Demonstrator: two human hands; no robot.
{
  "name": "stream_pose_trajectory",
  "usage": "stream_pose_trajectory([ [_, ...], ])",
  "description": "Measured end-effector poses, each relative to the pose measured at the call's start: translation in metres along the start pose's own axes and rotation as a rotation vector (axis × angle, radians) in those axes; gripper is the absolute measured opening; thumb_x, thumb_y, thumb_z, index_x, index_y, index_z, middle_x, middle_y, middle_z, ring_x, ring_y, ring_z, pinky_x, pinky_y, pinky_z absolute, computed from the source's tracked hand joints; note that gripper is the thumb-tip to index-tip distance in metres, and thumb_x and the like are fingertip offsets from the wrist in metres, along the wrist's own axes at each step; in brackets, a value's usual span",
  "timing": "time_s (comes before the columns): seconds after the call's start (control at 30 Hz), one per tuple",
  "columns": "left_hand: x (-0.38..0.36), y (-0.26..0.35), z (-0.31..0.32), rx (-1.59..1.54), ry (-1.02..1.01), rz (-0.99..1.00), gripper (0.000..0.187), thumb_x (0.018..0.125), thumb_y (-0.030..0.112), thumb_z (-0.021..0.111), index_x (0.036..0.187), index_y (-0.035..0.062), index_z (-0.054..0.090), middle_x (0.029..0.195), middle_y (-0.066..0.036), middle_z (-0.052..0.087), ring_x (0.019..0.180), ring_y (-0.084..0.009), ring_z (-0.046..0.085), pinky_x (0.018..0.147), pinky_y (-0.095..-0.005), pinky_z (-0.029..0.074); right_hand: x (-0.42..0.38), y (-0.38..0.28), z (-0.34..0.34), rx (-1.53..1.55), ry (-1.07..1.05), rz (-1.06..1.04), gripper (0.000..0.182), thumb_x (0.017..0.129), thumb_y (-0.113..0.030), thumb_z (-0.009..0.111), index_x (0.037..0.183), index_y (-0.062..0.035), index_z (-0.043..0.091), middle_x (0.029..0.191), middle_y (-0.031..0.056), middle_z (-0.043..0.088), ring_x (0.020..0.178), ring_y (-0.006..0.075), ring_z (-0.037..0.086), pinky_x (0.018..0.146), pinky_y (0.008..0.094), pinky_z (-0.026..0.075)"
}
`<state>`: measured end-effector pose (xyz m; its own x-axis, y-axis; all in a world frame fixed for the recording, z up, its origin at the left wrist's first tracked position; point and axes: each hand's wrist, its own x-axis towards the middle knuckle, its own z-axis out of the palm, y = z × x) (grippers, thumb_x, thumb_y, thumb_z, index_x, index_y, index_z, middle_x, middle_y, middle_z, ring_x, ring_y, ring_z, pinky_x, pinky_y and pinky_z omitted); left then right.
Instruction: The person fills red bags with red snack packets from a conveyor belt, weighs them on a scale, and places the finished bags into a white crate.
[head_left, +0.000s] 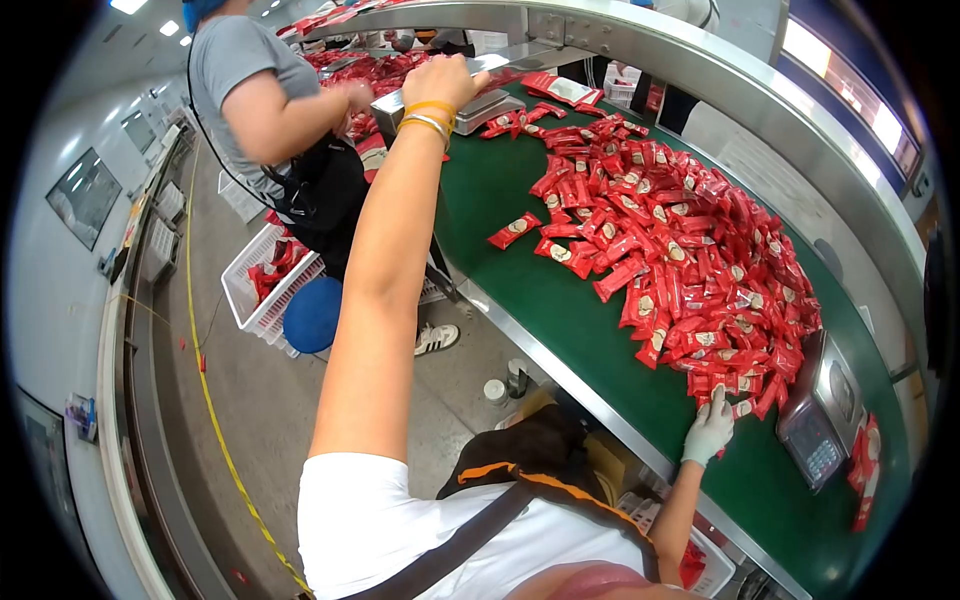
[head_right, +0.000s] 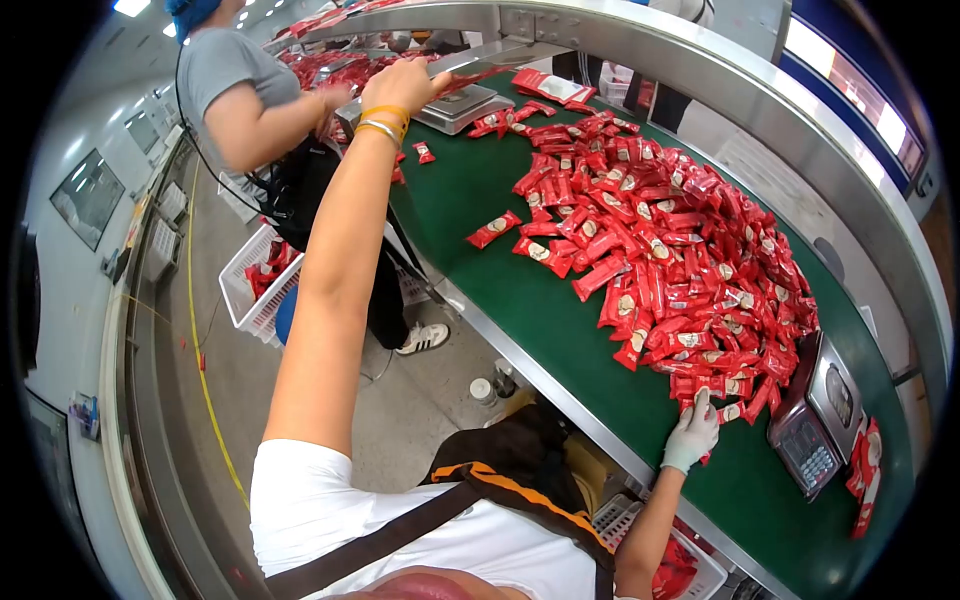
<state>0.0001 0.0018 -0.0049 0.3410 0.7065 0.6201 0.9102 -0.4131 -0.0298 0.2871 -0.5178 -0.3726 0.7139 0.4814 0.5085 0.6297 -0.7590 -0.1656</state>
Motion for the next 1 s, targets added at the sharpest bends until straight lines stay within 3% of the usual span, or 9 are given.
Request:
stream_pose_trajectory([
  [0.07, 0.001, 0.001, -0.002, -0.011, -0.021, -0.004, 0.054, 0.087, 0.056, 0.051, 0.106, 0.0089, 0.069, 0.105, -0.014, 0.069, 0.099, -0.0294, 0.066, 0.085, -0.0422, 0.053, -0.001, 0.003, 0.008, -0.057, 0.072, -0.033, 0.053, 0.090, -0.019, 0.056, 0.141, -0.0299, 0.044, 0.118, 0.0168, 0.059, 0.102, 0.0357, 0.057, 0.088, 0.0445, 0.046],
  [0.27, 0.014, -0.012, 0.004, -0.101, -0.129, 0.063, 0.059, 0.082, 0.057, 0.053, 0.106, 0.0061, 0.069, 0.112, -0.022, 0.066, 0.105, -0.0355, 0.063, 0.088, -0.0466, 0.049, 0.010, -0.013, -0.010, 0.189, 0.104, -0.044, 0.044, 0.080, -0.006, 0.065, 0.122, -0.0187, 0.064, 0.093, 0.0155, 0.063, 0.080, 0.0348, 0.061, 0.070, 0.0445, 0.050],
  [0.37, 0.034, -0.018, 0.017, -0.021, -0.166, 0.076, 0.069, 0.086, 0.062, 0.043, 0.119, 0.0058, 0.064, 0.121, -0.025, 0.061, 0.114, -0.0399, 0.057, 0.095, -0.0480, 0.044, 0.009, 0.004, -0.004, 0.279, 0.122, -0.068, 0.039, 0.083, -0.012, 0.066, 0.122, -0.0173, 0.063, 0.103, 0.0170, 0.066, 0.089, 0.0358, 0.063, 0.076, 0.0432, 0.051],
  [0.43, 0.042, -0.026, 0.030, -0.024, -0.157, 0.140, 0.074, 0.089, 0.065, 0.040, 0.127, 0.0038, 0.057, 0.127, -0.027, 0.055, 0.121, -0.0401, 0.051, 0.102, -0.0468, 0.040, 0.003, 0.014, -0.013, 0.365, 0.160, 0.154, 0.044, 0.086, -0.013, 0.063, 0.129, -0.0136, 0.057, 0.111, 0.0190, 0.062, 0.096, 0.0351, 0.062, 0.084, 0.0425, 0.050],
  [0.6, 0.062, -0.042, 0.047, -0.026, -0.168, 0.214, 0.065, 0.092, 0.059, 0.041, 0.124, 0.0043, 0.058, 0.126, -0.027, 0.055, 0.119, -0.0416, 0.051, 0.101, -0.0458, 0.040, -0.014, 0.045, -0.036, 0.366, 0.328, 0.378, 0.049, 0.090, -0.014, 0.060, 0.138, -0.0162, 0.050, 0.120, 0.0163, 0.059, 0.105, 0.0326, 0.058, 0.094, 0.0385, 0.046],
  [0.67, 0.062, -0.041, 0.045, -0.018, -0.177, 0.197, 0.065, 0.093, 0.058, 0.040, 0.124, 0.0039, 0.057, 0.126, -0.027, 0.055, 0.119, -0.0419, 0.051, 0.101, -0.0458, 0.040, -0.026, 0.047, -0.031, 0.393, 0.132, 0.260, 0.050, 0.089, -0.017, 0.063, 0.138, -0.0166, 0.050, 0.121, 0.0162, 0.058, 0.108, 0.0330, 0.056, 0.095, 0.0384, 0.045],
  [0.73, 0.054, -0.035, 0.037, -0.015, -0.175, 0.163, 0.064, 0.093, 0.057, 0.040, 0.125, 0.0034, 0.057, 0.126, -0.027, 0.055, 0.119, -0.0421, 0.050, 0.101, -0.0458, 0.040, -0.029, 0.034, -0.028, 0.202, -0.103, 0.158, 0.070, 0.074, -0.039, 0.075, 0.138, -0.0255, 0.049, 0.123, 0.0159, 0.056, 0.110, 0.0368, 0.054, 0.094, 0.0442, 0.044],
  [0.8, 0.050, -0.032, 0.033, 0.011, -0.153, 0.186, 0.065, 0.093, 0.057, 0.039, 0.125, 0.0023, 0.056, 0.126, -0.028, 0.055, 0.119, -0.0425, 0.050, 0.101, -0.0465, 0.040, -0.024, 0.015, -0.032, 0.022, -0.179, 0.100, 0.077, 0.070, -0.044, 0.077, 0.140, -0.0295, 0.047, 0.129, 0.0143, 0.053, 0.114, 0.0358, 0.052, 0.095, 0.0446, 0.044],
  [1.0, 0.055, -0.034, 0.038, 0.049, -0.184, 0.169, 0.068, 0.093, 0.059, 0.038, 0.123, 0.0013, 0.057, 0.123, -0.030, 0.055, 0.117, -0.0435, 0.052, 0.100, -0.0478, 0.040, -0.007, 0.003, -0.028, 0.090, -0.232, 0.193, 0.076, 0.070, -0.033, 0.075, 0.140, -0.0298, 0.044, 0.130, 0.0132, 0.053, 0.113, 0.0356, 0.053, 0.095, 0.0442, 0.045],
])
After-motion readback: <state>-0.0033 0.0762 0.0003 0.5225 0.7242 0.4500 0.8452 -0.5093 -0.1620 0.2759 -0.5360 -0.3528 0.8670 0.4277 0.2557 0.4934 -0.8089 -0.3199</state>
